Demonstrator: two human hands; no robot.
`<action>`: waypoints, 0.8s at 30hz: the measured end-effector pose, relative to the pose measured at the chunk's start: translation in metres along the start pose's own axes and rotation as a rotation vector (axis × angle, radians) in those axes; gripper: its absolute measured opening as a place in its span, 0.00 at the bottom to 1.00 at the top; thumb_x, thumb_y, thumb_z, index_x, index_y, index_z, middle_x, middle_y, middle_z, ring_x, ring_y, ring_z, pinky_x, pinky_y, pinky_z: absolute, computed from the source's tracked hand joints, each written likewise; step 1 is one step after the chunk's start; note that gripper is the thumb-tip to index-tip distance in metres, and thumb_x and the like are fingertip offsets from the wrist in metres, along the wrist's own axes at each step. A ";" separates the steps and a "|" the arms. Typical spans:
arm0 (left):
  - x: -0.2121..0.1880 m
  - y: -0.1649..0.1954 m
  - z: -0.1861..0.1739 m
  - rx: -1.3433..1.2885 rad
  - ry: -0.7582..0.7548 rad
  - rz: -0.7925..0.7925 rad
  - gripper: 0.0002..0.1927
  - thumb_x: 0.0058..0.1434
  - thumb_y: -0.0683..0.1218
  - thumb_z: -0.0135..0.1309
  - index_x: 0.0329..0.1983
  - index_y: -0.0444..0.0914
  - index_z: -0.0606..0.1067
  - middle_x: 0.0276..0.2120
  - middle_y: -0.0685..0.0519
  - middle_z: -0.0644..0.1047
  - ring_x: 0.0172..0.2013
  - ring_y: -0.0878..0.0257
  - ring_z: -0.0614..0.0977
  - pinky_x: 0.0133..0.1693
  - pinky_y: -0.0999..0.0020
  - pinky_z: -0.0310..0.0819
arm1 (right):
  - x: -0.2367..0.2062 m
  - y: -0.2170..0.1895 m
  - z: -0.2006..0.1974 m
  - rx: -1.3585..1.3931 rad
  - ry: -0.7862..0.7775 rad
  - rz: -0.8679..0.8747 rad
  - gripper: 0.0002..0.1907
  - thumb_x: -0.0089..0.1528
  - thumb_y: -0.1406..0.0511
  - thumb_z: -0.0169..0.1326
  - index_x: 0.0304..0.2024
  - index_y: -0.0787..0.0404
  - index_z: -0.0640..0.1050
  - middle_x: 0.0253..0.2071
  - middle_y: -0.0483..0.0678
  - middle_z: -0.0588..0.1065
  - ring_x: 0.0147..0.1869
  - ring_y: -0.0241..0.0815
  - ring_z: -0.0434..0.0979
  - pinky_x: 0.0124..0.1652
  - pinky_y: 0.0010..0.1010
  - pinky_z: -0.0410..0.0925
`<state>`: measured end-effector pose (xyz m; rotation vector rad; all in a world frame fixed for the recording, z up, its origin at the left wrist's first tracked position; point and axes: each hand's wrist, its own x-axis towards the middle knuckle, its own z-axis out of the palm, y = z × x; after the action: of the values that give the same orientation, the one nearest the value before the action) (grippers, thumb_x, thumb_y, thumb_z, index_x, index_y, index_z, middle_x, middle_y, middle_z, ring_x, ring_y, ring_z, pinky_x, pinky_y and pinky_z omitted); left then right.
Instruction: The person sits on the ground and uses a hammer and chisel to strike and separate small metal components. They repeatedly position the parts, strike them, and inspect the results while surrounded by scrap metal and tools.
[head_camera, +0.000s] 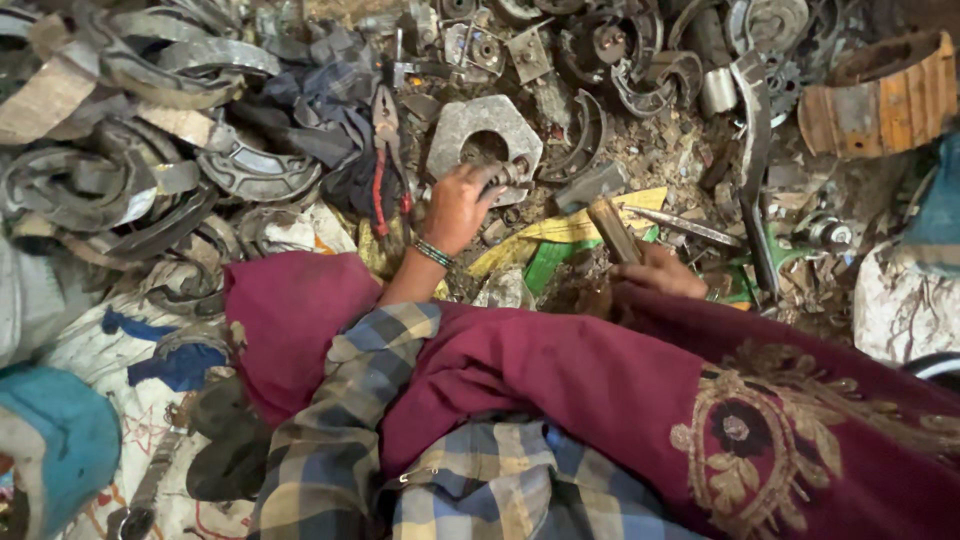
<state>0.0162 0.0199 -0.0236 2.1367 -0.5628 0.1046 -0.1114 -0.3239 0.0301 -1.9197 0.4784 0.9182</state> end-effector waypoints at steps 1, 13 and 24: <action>-0.001 0.001 0.001 0.009 -0.009 -0.018 0.16 0.63 0.48 0.62 0.52 0.38 0.79 0.45 0.40 0.80 0.42 0.42 0.82 0.45 0.53 0.77 | 0.000 -0.007 0.005 -0.221 0.105 -0.088 0.23 0.58 0.61 0.58 0.53 0.66 0.73 0.29 0.57 0.80 0.29 0.50 0.81 0.29 0.42 0.74; 0.002 0.002 0.006 0.037 0.004 -0.027 0.16 0.63 0.46 0.60 0.53 0.38 0.80 0.44 0.44 0.81 0.43 0.46 0.82 0.46 0.55 0.78 | -0.029 -0.099 0.016 -0.449 0.470 -0.731 0.19 0.68 0.63 0.58 0.52 0.69 0.67 0.32 0.56 0.76 0.26 0.55 0.76 0.26 0.45 0.71; 0.004 0.012 0.001 0.072 0.011 -0.033 0.19 0.60 0.47 0.61 0.52 0.33 0.77 0.44 0.39 0.79 0.45 0.42 0.80 0.48 0.52 0.75 | -0.020 -0.105 0.021 -0.610 0.393 -0.677 0.34 0.59 0.65 0.60 0.62 0.73 0.61 0.30 0.63 0.75 0.30 0.61 0.77 0.29 0.50 0.70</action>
<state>0.0145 0.0123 -0.0141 2.2135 -0.5241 0.1196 -0.0648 -0.2539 0.0995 -2.5838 -0.2831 0.2378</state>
